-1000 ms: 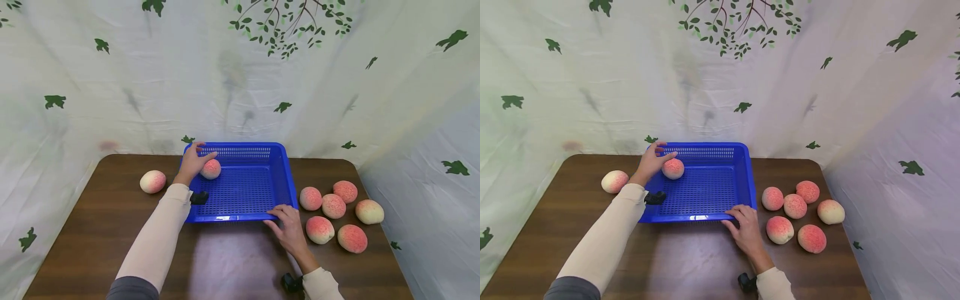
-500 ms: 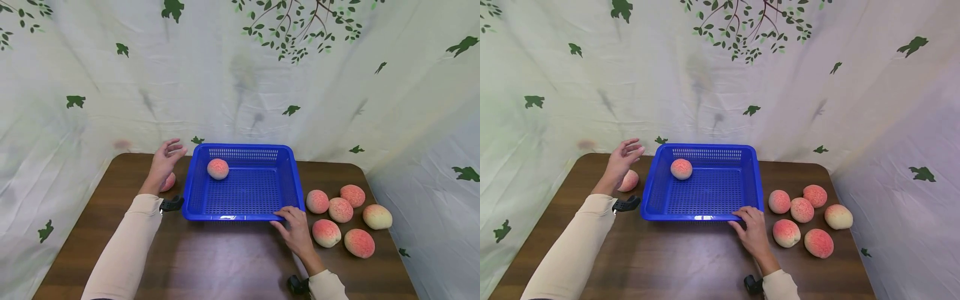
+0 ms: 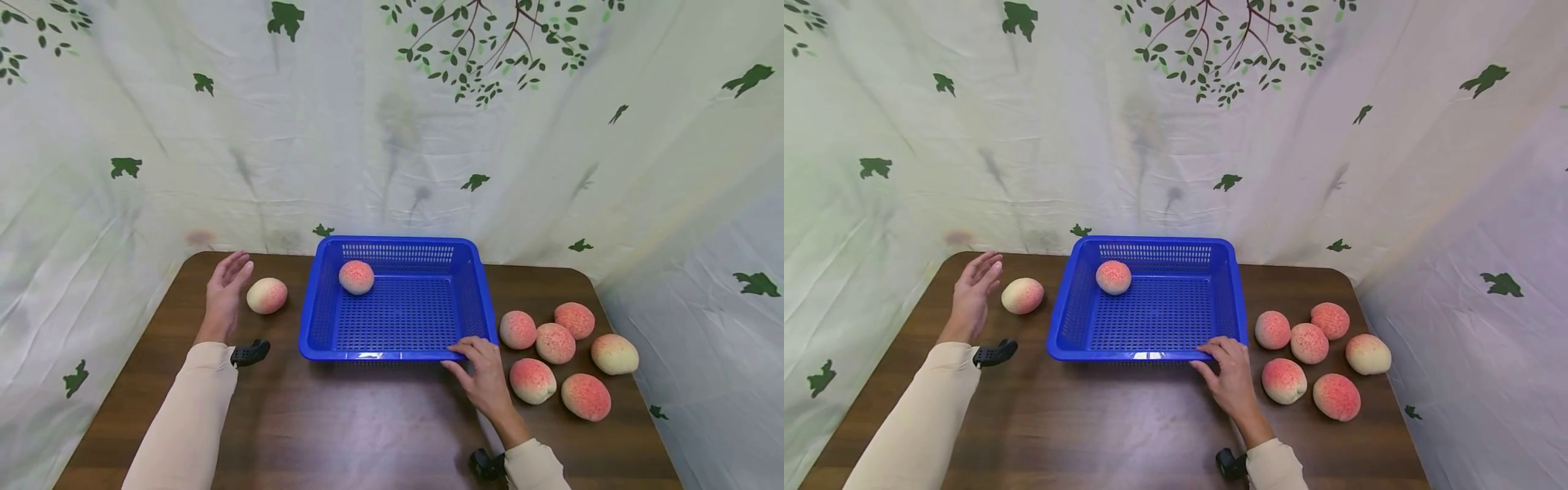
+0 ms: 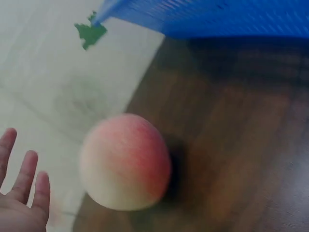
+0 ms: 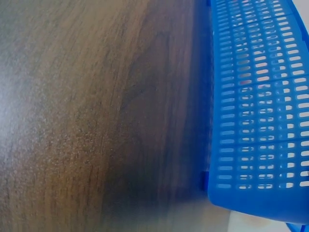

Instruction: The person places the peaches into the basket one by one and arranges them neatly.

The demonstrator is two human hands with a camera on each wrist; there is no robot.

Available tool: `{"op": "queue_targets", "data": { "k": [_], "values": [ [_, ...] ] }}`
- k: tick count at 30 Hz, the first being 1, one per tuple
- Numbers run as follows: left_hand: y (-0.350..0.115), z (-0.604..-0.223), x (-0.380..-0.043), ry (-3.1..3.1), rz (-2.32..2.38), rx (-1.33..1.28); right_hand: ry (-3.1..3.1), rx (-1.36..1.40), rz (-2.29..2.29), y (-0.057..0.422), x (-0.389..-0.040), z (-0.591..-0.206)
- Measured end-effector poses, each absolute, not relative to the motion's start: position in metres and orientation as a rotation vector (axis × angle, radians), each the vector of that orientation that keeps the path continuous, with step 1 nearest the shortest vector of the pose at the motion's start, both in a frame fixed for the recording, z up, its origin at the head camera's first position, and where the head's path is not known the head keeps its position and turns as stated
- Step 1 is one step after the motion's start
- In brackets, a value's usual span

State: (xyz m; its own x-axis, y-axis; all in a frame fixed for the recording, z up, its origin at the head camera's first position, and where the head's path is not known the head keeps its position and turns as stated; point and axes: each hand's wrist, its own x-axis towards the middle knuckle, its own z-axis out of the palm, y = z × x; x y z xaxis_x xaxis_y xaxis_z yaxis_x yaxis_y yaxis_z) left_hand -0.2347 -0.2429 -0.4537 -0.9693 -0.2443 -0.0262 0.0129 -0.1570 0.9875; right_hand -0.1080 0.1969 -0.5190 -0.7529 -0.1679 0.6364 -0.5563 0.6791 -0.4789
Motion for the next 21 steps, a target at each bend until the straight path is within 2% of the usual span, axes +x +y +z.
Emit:
{"op": "queue_targets", "data": {
  "k": [10,21],
  "values": [
    [-0.253,-0.490,-0.230,-2.128,-2.068,0.462,-2.332,0.551,0.933,0.196,-0.109,-0.521],
    [-0.257,-0.515,-0.229,-2.470,-1.761,0.366,-2.346,0.542,0.926,0.197,-0.108,-0.521]
  ]
}}
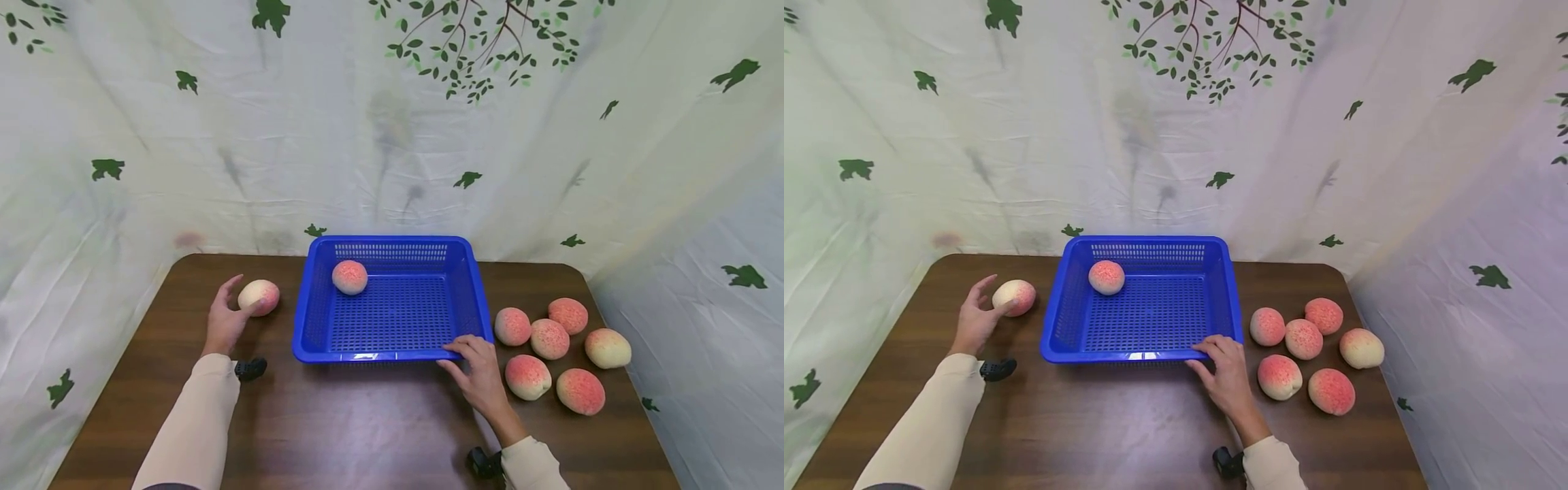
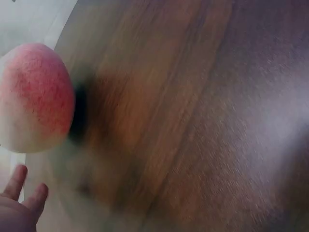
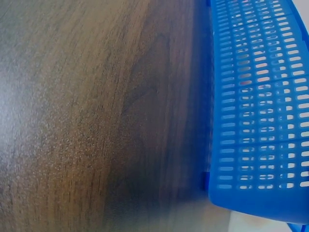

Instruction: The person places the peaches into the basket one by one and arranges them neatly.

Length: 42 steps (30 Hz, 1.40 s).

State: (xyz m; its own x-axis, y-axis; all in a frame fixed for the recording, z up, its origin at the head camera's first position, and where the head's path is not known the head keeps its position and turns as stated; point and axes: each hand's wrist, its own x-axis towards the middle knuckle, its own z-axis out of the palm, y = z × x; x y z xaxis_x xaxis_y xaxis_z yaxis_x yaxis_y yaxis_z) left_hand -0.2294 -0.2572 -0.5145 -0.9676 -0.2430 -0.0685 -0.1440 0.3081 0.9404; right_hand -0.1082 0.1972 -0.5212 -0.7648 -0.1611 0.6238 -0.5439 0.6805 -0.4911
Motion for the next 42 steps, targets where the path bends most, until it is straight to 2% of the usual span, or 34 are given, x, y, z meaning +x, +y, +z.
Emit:
{"op": "queue_targets", "data": {
  "k": [18,28,42],
  "values": [
    [-0.248,-0.522,-0.246,-2.775,-1.271,0.155,-2.345,0.550,0.903,0.199,-0.107,-0.520],
    [-0.245,-0.520,-0.245,-2.782,-1.217,0.188,-2.338,0.552,0.907,0.199,-0.108,-0.521],
    [-0.248,-0.520,-0.236,-2.583,-1.391,0.397,-2.367,0.560,0.909,0.198,-0.109,-0.519]
  ]
}}
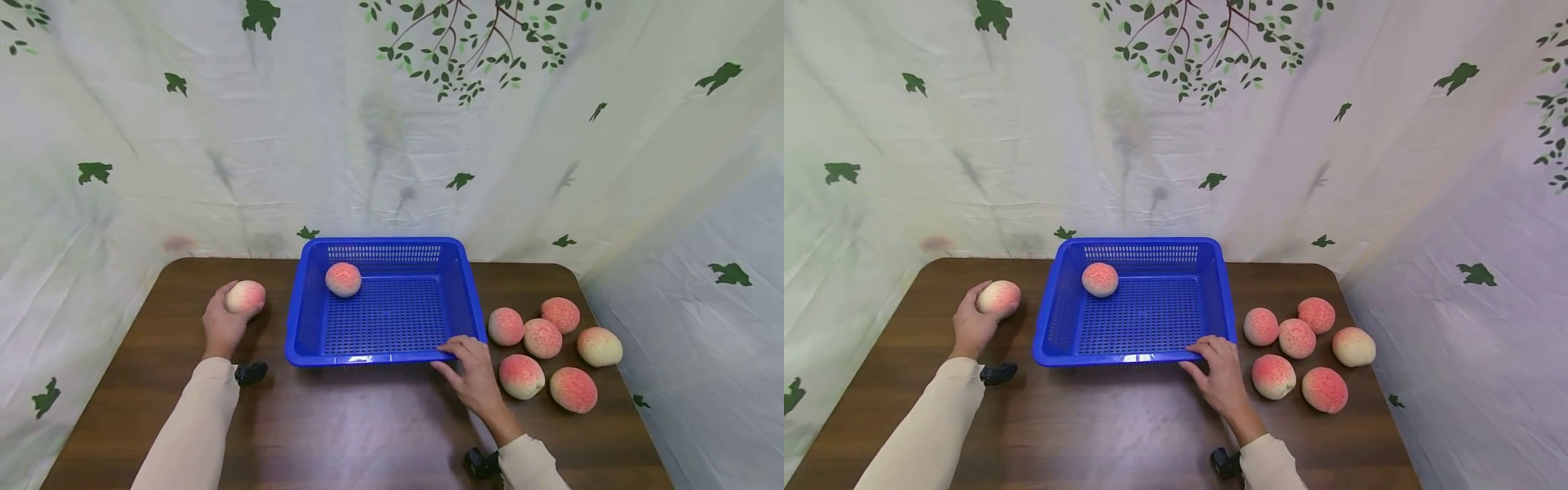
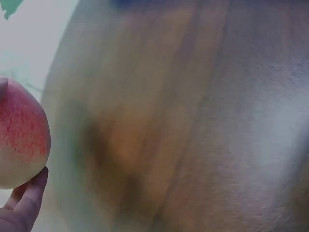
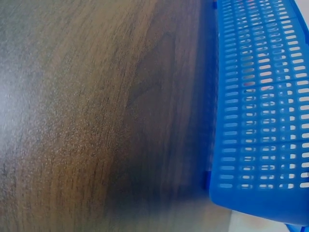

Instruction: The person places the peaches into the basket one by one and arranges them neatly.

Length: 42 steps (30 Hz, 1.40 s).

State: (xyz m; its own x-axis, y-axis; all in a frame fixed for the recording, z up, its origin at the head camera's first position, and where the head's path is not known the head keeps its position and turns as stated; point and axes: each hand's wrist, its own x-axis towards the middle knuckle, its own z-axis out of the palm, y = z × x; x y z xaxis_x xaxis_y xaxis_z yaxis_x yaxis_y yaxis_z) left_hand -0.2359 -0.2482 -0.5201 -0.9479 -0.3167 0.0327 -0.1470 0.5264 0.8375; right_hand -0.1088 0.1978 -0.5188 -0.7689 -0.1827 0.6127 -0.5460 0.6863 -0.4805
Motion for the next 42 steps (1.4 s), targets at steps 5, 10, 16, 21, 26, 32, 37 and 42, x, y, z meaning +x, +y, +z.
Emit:
{"op": "queue_targets", "data": {
  "k": [5,10,16,21,26,32,37,42],
  "values": [
    [-0.249,-0.506,-0.232,-2.487,-1.527,0.435,-2.354,0.563,0.910,0.198,-0.109,-0.519],
    [-0.248,-0.492,-0.230,-2.478,-1.554,0.432,-2.344,0.562,0.910,0.198,-0.109,-0.520],
    [-0.246,-0.476,-0.227,-2.521,-1.528,0.407,-2.347,0.555,0.908,0.198,-0.109,-0.521],
    [-0.243,-0.460,-0.227,-2.523,-1.527,0.332,-2.352,0.545,0.913,0.198,-0.108,-0.520],
    [-0.237,-0.439,-0.229,-2.547,-1.542,0.277,-2.372,0.538,0.916,0.197,-0.107,-0.518],
    [-0.223,-0.417,-0.236,-2.518,-1.644,0.285,-2.386,0.520,0.927,0.198,-0.106,-0.514],
    [-0.208,-0.405,-0.234,-2.533,-1.637,0.220,-2.388,0.517,0.937,0.197,-0.106,-0.513],
    [-0.193,-0.395,-0.235,-2.547,-1.627,0.126,-2.382,0.527,0.940,0.197,-0.107,-0.514]
  ]
}}
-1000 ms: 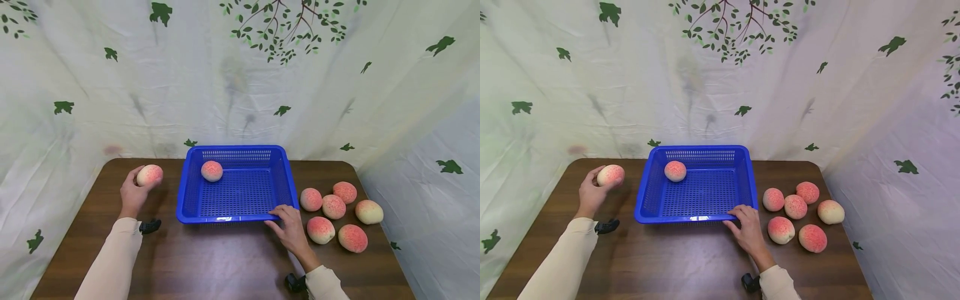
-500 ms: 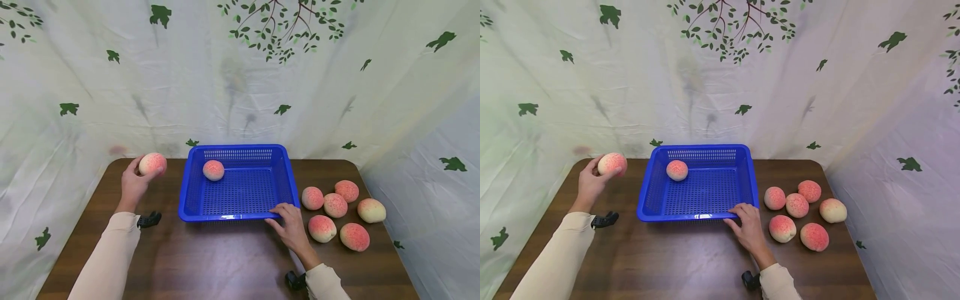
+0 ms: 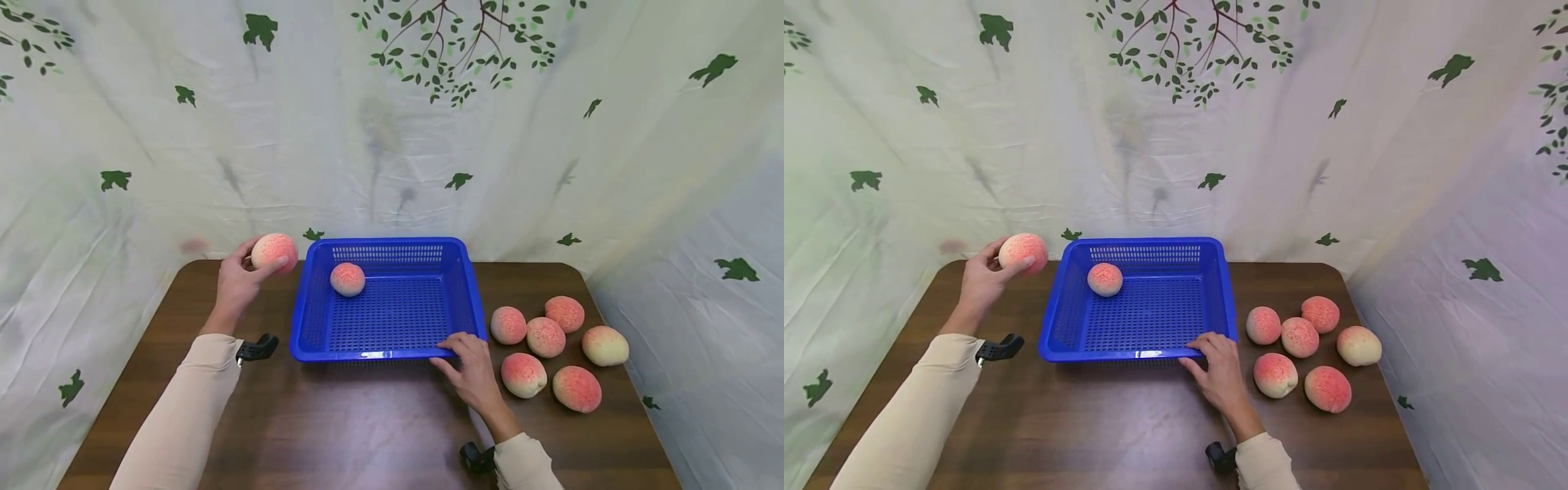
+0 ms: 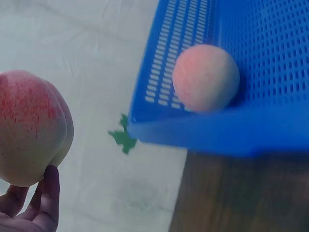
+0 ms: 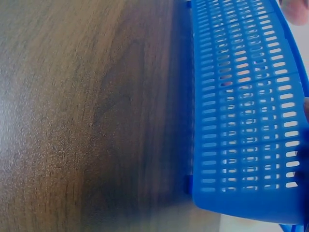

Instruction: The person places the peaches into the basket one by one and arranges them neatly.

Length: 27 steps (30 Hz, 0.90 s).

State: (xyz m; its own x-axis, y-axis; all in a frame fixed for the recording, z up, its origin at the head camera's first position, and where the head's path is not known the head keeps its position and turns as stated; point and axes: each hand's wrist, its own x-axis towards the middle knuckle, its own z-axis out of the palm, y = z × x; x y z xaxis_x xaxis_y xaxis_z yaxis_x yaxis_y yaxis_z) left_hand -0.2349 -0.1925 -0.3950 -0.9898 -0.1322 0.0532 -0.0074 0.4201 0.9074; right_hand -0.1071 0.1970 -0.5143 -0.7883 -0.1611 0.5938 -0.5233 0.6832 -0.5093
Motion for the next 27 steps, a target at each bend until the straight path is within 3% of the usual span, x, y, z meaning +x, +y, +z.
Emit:
{"op": "queue_targets", "data": {
  "k": [27],
  "values": [
    [-0.086,-0.375,-0.251,-2.572,-1.713,-0.261,-2.407,0.513,0.956,0.197,-0.108,-0.512]
  ]
}}
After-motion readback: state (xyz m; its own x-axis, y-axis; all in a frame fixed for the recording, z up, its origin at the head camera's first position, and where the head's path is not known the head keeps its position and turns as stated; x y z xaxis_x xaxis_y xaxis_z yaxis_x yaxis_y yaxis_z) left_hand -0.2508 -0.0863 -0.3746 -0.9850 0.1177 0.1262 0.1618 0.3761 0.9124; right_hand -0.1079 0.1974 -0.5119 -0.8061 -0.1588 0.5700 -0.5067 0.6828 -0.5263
